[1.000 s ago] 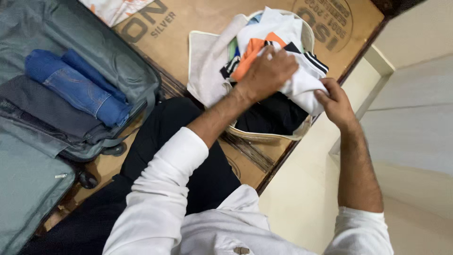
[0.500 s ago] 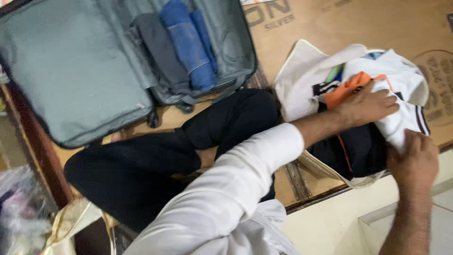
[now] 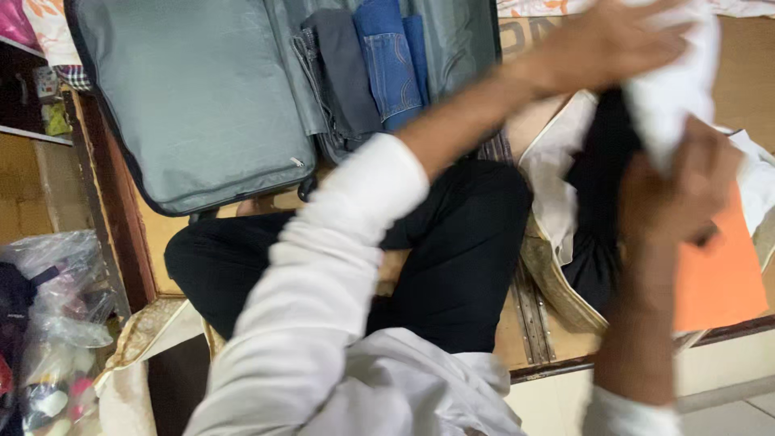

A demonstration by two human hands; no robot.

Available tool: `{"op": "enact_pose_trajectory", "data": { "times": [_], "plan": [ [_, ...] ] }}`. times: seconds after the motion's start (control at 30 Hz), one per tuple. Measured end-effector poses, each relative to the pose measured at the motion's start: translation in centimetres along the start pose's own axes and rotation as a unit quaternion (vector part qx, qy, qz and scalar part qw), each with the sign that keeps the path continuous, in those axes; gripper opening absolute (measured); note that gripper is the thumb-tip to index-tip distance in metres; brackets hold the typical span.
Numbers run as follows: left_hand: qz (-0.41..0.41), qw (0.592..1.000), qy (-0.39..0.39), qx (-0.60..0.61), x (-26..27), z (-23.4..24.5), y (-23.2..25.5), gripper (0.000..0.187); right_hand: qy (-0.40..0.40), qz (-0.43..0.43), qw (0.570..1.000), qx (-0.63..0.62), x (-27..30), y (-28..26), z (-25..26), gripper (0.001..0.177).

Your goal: The person folds various garments including jeans, shirts, and shorts, then places them into an open suitcase. The person handles each item individually, folding it before arranging it inside the suitcase.

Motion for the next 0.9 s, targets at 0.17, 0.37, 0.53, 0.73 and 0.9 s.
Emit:
{"op": "enact_pose_trajectory", "data": {
  "times": [0.17, 0.37, 0.53, 0.73, 0.9],
  "plan": [
    [0.025, 0.951, -0.220, -0.215, 16.4, 16.8, -2.2, 0.022, -0.058, -0.044, 0.993, -0.091, -3.6, -16.2, -10.1, 0.045],
    [0.168, 0.937, -0.284, -0.114, 25.1, 19.7, 1.4, 0.039, -0.222, -0.006, 0.959, -0.174, -1.7, -21.1, -14.3, 0.049],
    [0.181, 0.940, -0.245, -0.151, 22.2, 21.8, -0.2, 0.046, -0.188, 0.009, 0.958, -0.216, -5.4, -18.9, -14.1, 0.048],
    [0.101, 0.949, -0.145, -0.262, 21.0, 25.7, -2.2, 0.029, -0.051, -0.023, 0.981, -0.188, -6.2, -23.2, -14.6, 0.054],
    [0.152, 0.918, -0.235, -0.281, 27.4, 25.5, -3.0, 0.024, -0.169, -0.048, 0.956, -0.236, -3.1, -30.4, -22.0, 0.049]
  ]
}}
Point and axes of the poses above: each hand's wrist, its own x-axis away from the middle knuckle, its own z-axis out of the back of the hand, y = z × x, the point moved 2 cm from there along -x, towards the middle knuckle, and after that the axes turned 3 degrees about -y, right-handed, at the moved point
